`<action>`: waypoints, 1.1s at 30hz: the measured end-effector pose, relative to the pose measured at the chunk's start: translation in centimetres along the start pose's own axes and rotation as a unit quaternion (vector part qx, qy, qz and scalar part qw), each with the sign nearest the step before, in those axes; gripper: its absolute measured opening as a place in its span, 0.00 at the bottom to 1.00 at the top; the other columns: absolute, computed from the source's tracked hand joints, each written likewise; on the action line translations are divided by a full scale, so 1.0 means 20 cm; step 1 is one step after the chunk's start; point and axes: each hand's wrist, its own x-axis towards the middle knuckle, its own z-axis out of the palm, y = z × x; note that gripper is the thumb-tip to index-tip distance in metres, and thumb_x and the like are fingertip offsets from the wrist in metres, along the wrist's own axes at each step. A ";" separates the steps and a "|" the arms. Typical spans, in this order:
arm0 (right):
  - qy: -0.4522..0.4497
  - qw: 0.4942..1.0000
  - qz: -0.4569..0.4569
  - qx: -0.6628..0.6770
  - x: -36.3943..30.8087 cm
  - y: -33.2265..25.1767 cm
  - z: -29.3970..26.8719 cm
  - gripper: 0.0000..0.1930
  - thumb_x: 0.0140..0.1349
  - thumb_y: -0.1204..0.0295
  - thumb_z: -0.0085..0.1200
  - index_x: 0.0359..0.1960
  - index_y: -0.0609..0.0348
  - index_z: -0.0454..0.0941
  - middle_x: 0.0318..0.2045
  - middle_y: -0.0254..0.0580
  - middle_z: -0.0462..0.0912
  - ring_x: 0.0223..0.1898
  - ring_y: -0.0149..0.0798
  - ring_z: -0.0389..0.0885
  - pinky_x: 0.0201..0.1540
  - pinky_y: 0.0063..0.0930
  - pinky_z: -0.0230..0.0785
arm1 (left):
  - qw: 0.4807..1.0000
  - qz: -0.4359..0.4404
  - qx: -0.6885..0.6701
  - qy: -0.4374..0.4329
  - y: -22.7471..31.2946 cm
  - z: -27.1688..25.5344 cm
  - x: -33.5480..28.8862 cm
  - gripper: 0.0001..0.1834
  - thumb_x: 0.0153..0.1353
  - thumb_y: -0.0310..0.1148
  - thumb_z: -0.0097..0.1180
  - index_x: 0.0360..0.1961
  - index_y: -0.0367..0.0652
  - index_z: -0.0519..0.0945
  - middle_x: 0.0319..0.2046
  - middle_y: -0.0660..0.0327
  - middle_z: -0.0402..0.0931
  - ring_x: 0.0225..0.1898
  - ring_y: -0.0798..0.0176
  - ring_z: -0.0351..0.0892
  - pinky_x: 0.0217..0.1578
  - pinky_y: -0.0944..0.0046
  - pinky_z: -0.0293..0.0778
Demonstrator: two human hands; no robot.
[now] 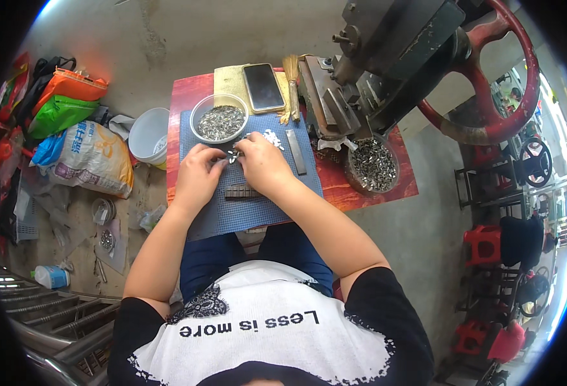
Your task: Placing small metal studs into a jig and using a manual press to assemble them.
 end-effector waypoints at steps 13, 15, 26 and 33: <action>0.049 0.998 0.035 0.035 0.05 0.01 -0.31 0.08 0.59 0.69 0.63 0.35 0.60 0.81 0.31 0.49 0.81 0.34 0.51 0.81 0.38 0.40 0.73 | 0.997 0.059 0.054 -0.011 0.09 -0.01 0.09 0.06 0.55 0.32 0.66 0.32 0.43 0.84 0.40 0.54 0.78 0.41 0.44 0.80 0.40 0.49 0.76; 0.056 0.996 0.036 0.052 0.07 -0.04 -0.37 0.12 0.60 0.65 0.65 0.32 0.62 0.80 0.26 0.51 0.80 0.29 0.50 0.80 0.33 0.39 0.71 | 0.996 0.056 0.063 -0.014 0.03 0.00 0.07 0.07 0.54 0.32 0.67 0.31 0.43 0.83 0.40 0.53 0.78 0.41 0.44 0.80 0.41 0.49 0.76; 0.585 0.743 -0.267 -0.184 0.89 -0.74 -1.89 0.13 0.63 0.67 0.61 0.47 0.57 0.77 0.33 0.41 0.82 0.33 0.36 0.81 0.39 0.35 0.73 | 0.993 0.073 -0.041 0.080 0.07 -0.02 -0.04 0.07 0.63 0.32 0.62 0.38 0.40 0.83 0.34 0.53 0.78 0.32 0.50 0.82 0.35 0.55 0.76; 0.568 0.781 -0.009 -0.260 1.78 -0.78 -2.72 0.12 0.60 0.65 0.57 0.41 0.55 0.87 0.38 0.56 0.86 0.41 0.52 0.87 0.45 0.44 0.78 | 0.990 0.119 -0.053 0.051 0.08 -0.01 0.01 0.11 0.63 0.35 0.63 0.40 0.39 0.79 0.34 0.52 0.76 0.31 0.50 0.80 0.33 0.55 0.76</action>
